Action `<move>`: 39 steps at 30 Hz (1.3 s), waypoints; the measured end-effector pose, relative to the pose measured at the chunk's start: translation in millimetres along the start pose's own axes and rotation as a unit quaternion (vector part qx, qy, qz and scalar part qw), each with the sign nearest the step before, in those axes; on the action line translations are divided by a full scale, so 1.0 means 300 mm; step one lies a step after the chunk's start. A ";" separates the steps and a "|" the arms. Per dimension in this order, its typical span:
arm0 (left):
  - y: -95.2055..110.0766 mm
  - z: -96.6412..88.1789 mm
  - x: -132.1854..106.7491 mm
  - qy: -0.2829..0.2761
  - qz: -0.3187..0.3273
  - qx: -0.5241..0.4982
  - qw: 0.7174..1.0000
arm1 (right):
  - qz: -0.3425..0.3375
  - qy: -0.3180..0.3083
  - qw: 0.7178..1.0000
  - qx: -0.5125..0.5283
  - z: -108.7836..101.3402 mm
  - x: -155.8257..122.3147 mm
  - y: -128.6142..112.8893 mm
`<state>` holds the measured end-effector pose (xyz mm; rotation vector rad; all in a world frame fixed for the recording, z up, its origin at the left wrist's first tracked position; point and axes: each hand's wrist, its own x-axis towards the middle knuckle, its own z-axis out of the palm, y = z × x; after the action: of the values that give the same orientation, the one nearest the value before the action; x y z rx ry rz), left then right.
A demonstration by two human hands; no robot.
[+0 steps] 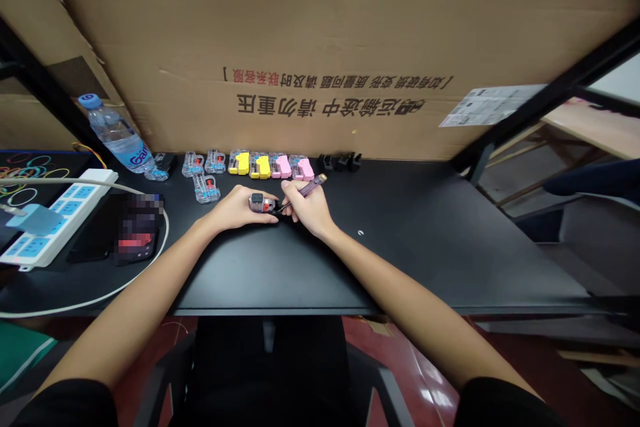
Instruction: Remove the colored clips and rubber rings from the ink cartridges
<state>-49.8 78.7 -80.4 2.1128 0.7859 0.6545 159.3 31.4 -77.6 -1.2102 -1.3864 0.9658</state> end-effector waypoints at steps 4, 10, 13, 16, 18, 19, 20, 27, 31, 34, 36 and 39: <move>-0.001 0.001 0.001 0.004 0.011 -0.004 1.000 | -0.019 -0.016 0.999 -0.023 0.003 -0.004 0.001; 0.014 0.019 0.005 0.025 0.009 0.013 1.000 | -0.072 0.077 0.992 -0.075 0.028 -0.011 0.014; 0.021 0.033 0.005 0.061 -0.003 0.040 0.997 | -0.073 0.110 0.989 -0.064 0.039 -0.009 0.015; 0.024 0.046 0.005 0.082 -0.006 0.059 0.995 | -0.061 0.127 0.988 -0.061 0.043 -0.005 0.012; 0.025 0.054 0.005 0.087 -0.008 0.067 0.994 | -0.050 0.136 0.988 -0.058 0.043 -0.001 0.010; 0.025 0.056 0.005 0.090 -0.009 0.071 0.993 | -0.042 0.141 0.988 -0.054 0.042 0.001 0.010; 0.024 0.059 0.005 0.092 -0.011 0.074 0.993 | -0.032 0.144 0.988 -0.048 0.040 0.004 0.009; 0.001 0.040 0.007 0.056 -0.007 0.056 0.997 | 0.002 0.044 0.999 -0.002 0.005 0.023 0.010; -0.010 0.022 0.006 0.037 0.004 0.038 0.999 | -0.032 0.003 0.999 -0.011 0.000 0.020 0.028; -0.010 0.019 0.006 0.041 0.006 0.035 0.999 | -0.054 0.009 0.998 -0.025 0.008 0.015 0.039; -0.009 0.021 0.008 0.046 0.005 0.033 0.998 | -0.072 0.026 0.996 -0.036 0.015 0.015 0.040; -0.009 0.026 0.009 0.059 0.002 0.033 0.998 | -0.063 0.054 0.996 -0.033 0.023 0.017 0.033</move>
<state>-43.6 78.2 -86.6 2.1512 0.8783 0.7712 154.3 38.6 -87.5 -1.1912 -1.3987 0.7620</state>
